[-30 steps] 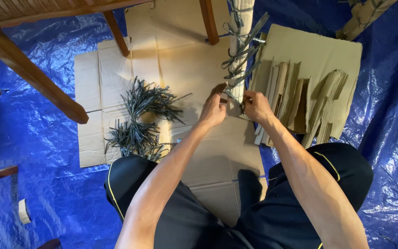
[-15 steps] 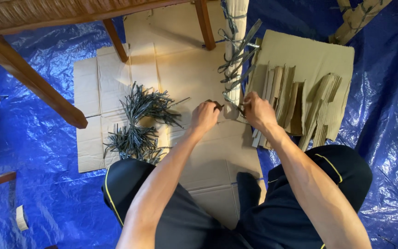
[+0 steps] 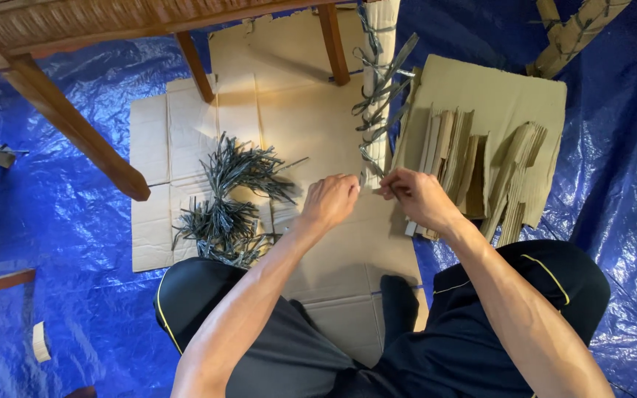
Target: Gathering and tying bundles of dark plastic strips to a central vertical post.
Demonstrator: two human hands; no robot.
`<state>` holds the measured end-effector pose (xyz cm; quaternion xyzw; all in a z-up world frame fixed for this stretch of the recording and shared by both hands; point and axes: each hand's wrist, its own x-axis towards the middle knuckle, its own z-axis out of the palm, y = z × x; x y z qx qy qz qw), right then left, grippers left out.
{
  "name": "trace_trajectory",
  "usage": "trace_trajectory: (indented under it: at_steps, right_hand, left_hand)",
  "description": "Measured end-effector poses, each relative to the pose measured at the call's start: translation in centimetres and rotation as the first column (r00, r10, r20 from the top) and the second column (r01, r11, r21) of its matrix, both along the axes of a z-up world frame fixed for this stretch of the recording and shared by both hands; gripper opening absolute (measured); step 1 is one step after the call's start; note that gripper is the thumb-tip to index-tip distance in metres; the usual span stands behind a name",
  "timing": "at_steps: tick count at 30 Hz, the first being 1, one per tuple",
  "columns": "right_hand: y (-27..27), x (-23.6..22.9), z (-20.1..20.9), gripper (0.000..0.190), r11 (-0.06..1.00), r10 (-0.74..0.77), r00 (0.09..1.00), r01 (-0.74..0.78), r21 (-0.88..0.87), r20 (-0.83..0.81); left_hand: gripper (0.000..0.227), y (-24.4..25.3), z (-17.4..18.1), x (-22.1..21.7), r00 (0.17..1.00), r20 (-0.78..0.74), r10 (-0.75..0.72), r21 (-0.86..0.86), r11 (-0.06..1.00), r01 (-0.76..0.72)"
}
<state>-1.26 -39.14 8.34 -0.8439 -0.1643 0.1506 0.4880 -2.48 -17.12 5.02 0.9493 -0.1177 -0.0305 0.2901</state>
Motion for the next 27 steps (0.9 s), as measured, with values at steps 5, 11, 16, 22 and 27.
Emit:
trace_trajectory:
  at_steps: [5,11,16,22,27]
  right_hand:
    - [0.4,-0.7,0.0,0.019,0.980,-0.008,0.981,0.046,-0.194,0.195]
    - [1.0,-0.4,-0.7,0.018,0.985,0.053,0.892,0.027,-0.170,0.448]
    - [1.5,0.1,-2.5,0.020,0.988,0.031,0.923,0.029,-0.150,0.383]
    - [2.0,0.0,-1.8,0.033,0.989,0.036,0.957,0.008,-0.151,0.289]
    - [1.2,0.8,-5.6,0.024,0.983,0.115,0.909,-0.046,-0.177,0.400]
  left_hand:
    - [0.017,-1.0,0.7,-0.9,1.000,-0.013,-0.025,-0.024,0.999,0.024]
    - [0.018,-1.5,0.9,-1.5,0.996,0.032,-0.088,-0.024,0.996,0.088]
    - [0.019,-2.2,2.7,-2.2,0.986,0.099,-0.133,-0.049,0.989,0.138]
    - [0.020,-2.5,4.4,-2.6,0.962,0.234,-0.143,-0.163,0.969,0.184]
    - [0.021,-2.3,5.6,-1.7,0.956,0.276,-0.098,-0.182,0.971,0.152]
